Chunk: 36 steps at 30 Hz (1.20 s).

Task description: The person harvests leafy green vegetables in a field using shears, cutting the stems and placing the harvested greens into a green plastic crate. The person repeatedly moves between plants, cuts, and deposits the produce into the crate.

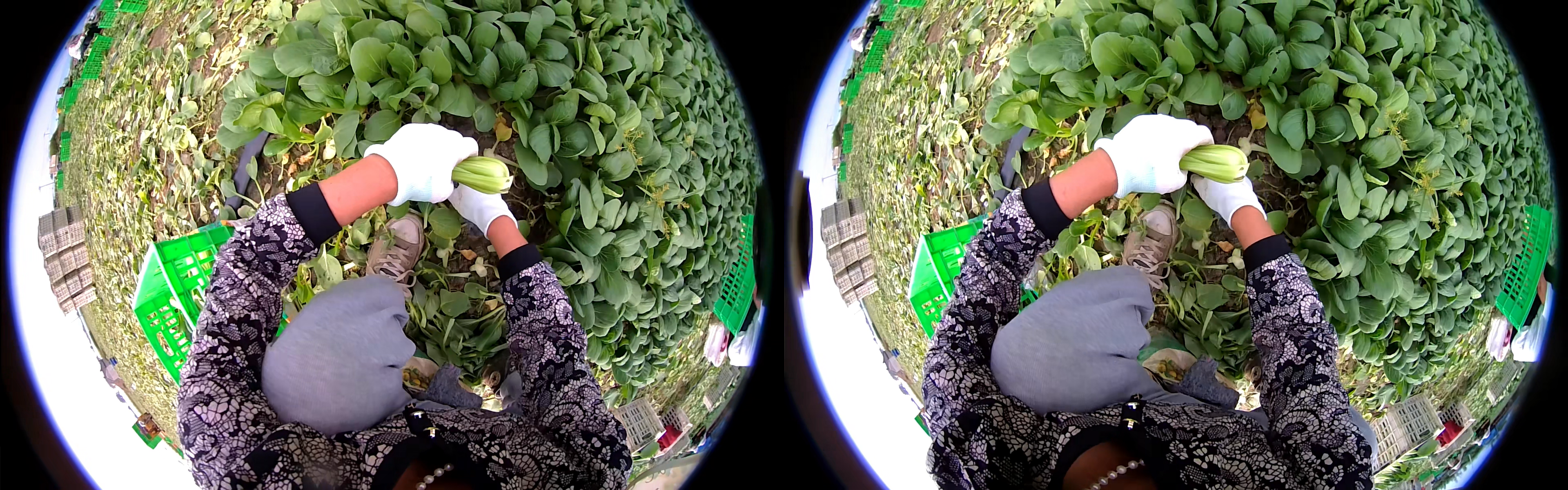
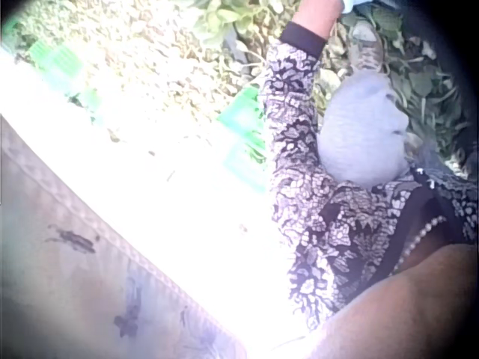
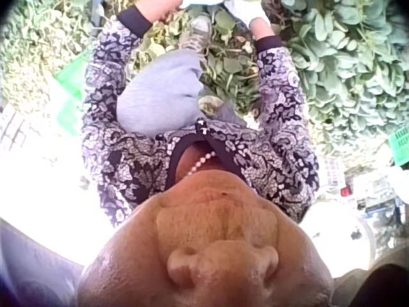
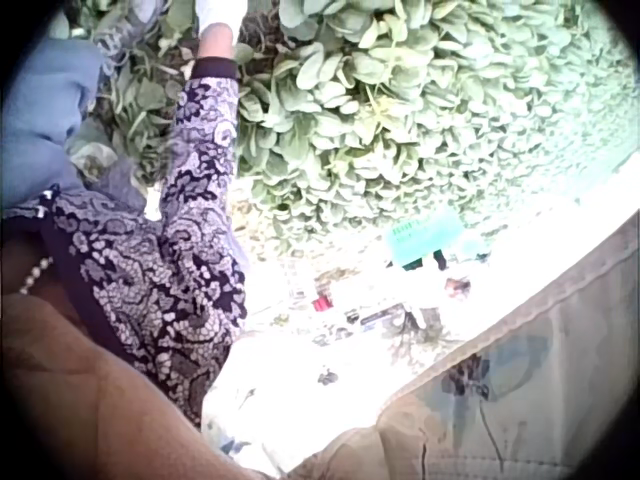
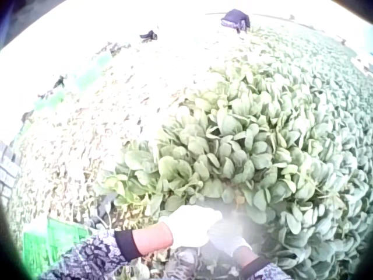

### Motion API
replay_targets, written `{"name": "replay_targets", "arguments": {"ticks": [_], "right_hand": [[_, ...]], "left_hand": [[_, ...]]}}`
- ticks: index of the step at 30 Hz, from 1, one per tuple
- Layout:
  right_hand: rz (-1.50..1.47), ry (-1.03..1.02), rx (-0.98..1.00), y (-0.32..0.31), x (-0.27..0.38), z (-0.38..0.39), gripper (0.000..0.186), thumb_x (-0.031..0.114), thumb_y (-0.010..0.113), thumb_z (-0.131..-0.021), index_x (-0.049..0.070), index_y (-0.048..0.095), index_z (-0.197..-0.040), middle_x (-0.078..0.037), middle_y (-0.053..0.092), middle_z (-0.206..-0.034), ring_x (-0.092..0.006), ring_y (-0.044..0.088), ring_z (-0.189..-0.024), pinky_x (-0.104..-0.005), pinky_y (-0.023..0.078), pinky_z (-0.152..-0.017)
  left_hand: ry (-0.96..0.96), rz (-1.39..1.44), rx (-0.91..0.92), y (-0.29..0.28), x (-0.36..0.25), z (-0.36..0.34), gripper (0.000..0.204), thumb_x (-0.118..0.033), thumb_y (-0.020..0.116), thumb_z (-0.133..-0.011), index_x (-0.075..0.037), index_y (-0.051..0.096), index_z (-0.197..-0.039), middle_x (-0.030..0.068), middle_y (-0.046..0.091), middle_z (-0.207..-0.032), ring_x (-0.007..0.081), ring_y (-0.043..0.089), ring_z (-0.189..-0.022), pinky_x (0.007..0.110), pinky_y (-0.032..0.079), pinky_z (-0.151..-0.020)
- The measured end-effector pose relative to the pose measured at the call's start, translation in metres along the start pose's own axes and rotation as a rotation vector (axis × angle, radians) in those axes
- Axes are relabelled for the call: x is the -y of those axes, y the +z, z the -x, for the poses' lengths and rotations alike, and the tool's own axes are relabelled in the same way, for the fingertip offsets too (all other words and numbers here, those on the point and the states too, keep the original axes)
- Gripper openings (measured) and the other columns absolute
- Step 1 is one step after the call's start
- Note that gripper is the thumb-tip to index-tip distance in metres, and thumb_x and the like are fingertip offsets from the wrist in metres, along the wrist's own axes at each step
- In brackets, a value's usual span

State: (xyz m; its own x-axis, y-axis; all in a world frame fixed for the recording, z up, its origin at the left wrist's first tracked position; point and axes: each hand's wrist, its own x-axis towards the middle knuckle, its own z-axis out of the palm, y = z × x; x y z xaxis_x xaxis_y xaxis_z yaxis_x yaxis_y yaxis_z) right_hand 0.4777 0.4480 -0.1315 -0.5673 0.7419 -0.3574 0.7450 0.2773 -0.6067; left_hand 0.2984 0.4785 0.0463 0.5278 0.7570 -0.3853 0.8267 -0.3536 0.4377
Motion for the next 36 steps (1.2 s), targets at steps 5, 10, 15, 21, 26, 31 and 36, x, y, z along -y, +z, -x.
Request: {"name": "replay_targets", "arguments": {"ticks": [5, 10, 15, 21, 26, 31, 36], "right_hand": [[0.174, 0.068, 0.462, -0.037, 0.046, 0.075, 0.039, 0.034, 0.067, -0.091, 0.006, 0.064, -0.117, -0.021, 0.072, -0.100, -0.0430, 0.067, -0.097, -0.0502, 0.053, -0.087], [-0.082, 0.159, 0.142, -0.075, 0.043, 0.085, 0.032, 0.031, 0.069, -0.089, 0.003, 0.063, -0.103, -0.023, 0.070, -0.089, -0.0438, 0.067, -0.086, -0.0507, 0.053, -0.076], [-0.239, 0.089, -0.175, -0.070, 0.046, 0.021, 0.038, 0.036, 0.068, -0.091, 0.000, 0.063, -0.102, -0.026, 0.068, -0.090, -0.0449, 0.066, -0.088, -0.0483, 0.052, -0.078], [-0.552, 0.158, -0.075, -0.049, 0.044, -0.070, 0.044, 0.038, 0.064, -0.093, -0.002, 0.065, -0.109, -0.026, 0.068, -0.097, -0.0427, 0.063, -0.093, -0.0436, 0.050, -0.086], [-0.416, 0.156, -0.036, -0.040, 0.041, -0.108, 0.050, 0.042, 0.058, -0.095, -0.003, 0.063, -0.118, -0.028, 0.068, -0.108, -0.0448, 0.062, -0.104, -0.0456, 0.048, -0.093], [-0.334, 0.152, -0.007, -0.031, 0.034, -0.120, 0.057, 0.043, 0.057, -0.095, -0.005, 0.058, -0.127, -0.029, 0.065, -0.123, -0.0466, 0.060, -0.114, -0.0450, 0.047, -0.099], [-0.211, 0.293, 0.205, -0.033, 0.047, -0.145, 0.060, 0.043, 0.060, -0.094, -0.009, 0.060, -0.123, -0.034, 0.064, -0.120, -0.0473, 0.060, -0.115, -0.0443, 0.048, -0.100]], "left_hand": [[0.000, -0.471, 0.023, -0.018, 0.037, -0.040, 0.034, -0.017, 0.074, -0.071, -0.005, 0.075, -0.103, 0.0180, 0.044, -0.153, 0.0338, 0.050, -0.132, 0.040, 0.048, -0.098], [-0.260, -0.867, 0.030, -0.008, 0.091, -0.023, 0.048, -0.017, 0.062, -0.089, 0.001, 0.060, -0.134, 0.0202, 0.047, -0.145, 0.0309, 0.051, -0.117, 0.037, 0.045, -0.094], [-0.190, -0.704, -0.274, 0.040, 0.142, 0.002, 0.028, -0.011, 0.063, -0.085, -0.002, 0.067, -0.111, 0.0215, 0.048, -0.146, 0.0318, 0.055, -0.107, 0.041, 0.048, -0.087], [-0.157, -0.489, -0.424, 0.062, 0.175, 0.024, 0.024, -0.006, 0.069, -0.068, -0.005, 0.066, -0.092, 0.0200, 0.043, -0.153, 0.0360, 0.051, -0.126, 0.042, 0.049, -0.093], [-0.144, -0.419, -0.413, 0.061, 0.196, 0.032, 0.028, -0.006, 0.069, -0.068, -0.006, 0.068, -0.095, 0.0175, 0.045, -0.150, 0.0365, 0.050, -0.127, 0.043, 0.049, -0.097], [-0.184, -0.382, -0.348, 0.054, 0.202, 0.033, 0.030, -0.004, 0.069, -0.068, -0.006, 0.068, -0.098, 0.0144, 0.044, -0.152, 0.0355, 0.049, -0.128, 0.044, 0.048, -0.100], [-0.167, -0.496, -0.277, 0.048, 0.194, 0.025, 0.025, -0.006, 0.067, -0.072, -0.006, 0.069, -0.097, 0.0130, 0.045, -0.153, 0.0333, 0.051, -0.123, 0.042, 0.048, -0.096]]}}
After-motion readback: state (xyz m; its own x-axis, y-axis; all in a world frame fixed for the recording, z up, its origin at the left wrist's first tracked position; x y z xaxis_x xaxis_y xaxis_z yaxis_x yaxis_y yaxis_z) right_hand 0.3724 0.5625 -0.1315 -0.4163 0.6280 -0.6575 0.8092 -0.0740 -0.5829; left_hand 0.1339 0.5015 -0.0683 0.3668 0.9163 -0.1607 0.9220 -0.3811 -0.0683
